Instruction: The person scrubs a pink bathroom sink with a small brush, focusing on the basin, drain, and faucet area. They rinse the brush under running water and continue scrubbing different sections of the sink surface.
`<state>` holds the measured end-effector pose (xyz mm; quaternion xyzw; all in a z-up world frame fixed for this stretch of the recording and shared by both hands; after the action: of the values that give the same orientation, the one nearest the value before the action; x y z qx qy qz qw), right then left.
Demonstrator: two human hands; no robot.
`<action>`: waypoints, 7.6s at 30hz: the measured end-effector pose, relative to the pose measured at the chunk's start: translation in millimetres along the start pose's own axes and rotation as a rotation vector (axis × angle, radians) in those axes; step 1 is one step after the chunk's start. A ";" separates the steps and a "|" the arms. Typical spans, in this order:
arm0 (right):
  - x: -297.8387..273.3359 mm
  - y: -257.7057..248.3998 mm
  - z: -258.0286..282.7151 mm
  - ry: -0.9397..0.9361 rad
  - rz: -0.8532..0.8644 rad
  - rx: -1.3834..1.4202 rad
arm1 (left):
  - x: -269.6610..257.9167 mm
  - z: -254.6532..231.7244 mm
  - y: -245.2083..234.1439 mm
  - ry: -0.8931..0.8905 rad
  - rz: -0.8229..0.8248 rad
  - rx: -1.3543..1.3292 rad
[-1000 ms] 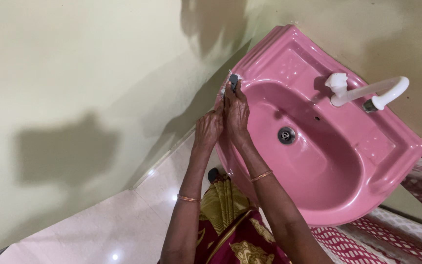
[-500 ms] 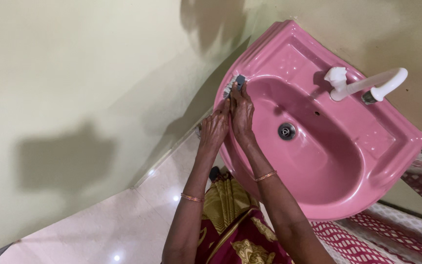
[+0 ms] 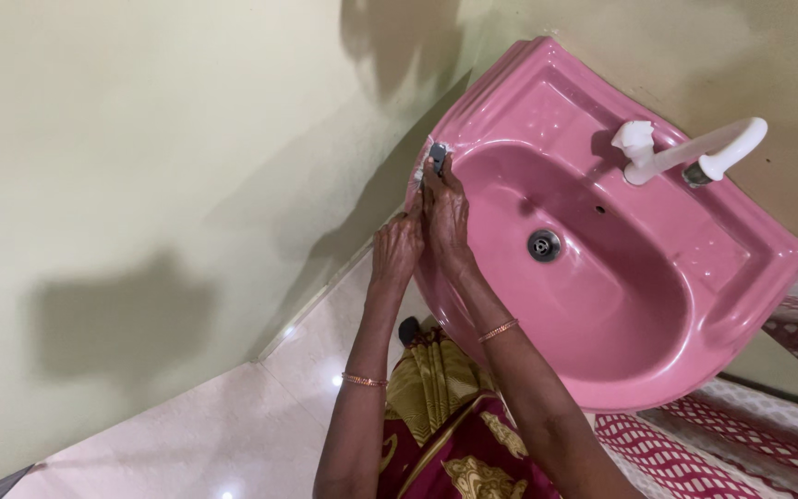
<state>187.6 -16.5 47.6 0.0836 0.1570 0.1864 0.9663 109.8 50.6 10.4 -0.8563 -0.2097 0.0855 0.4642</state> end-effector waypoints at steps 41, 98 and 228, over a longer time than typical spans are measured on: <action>-10.1 -4.8 -27.5 0.112 0.040 -0.191 | -29.2 2.2 4.7 -0.020 -0.077 -0.025; -112.4 -22.2 -36.5 -0.149 0.169 -0.557 | -150.7 -27.4 -9.0 -0.140 -0.121 -0.082; -278.3 -107.9 -34.9 -0.471 0.065 -1.111 | -320.2 -98.8 55.3 -0.033 0.061 -0.260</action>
<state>-33.3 -219.3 66.9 -0.3900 -0.1845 0.2464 0.8678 -128.4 -191.4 3.7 -0.9137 -0.2004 0.0857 0.3429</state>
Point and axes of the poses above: each hand's wrist, its own x-axis towards the middle knuckle, its own y-axis out of the palm, z = x × y, the point moved 10 cm from there along x, towards the middle knuckle, and after that the axes turned 4 degrees about -x, right-handed, at the moved point
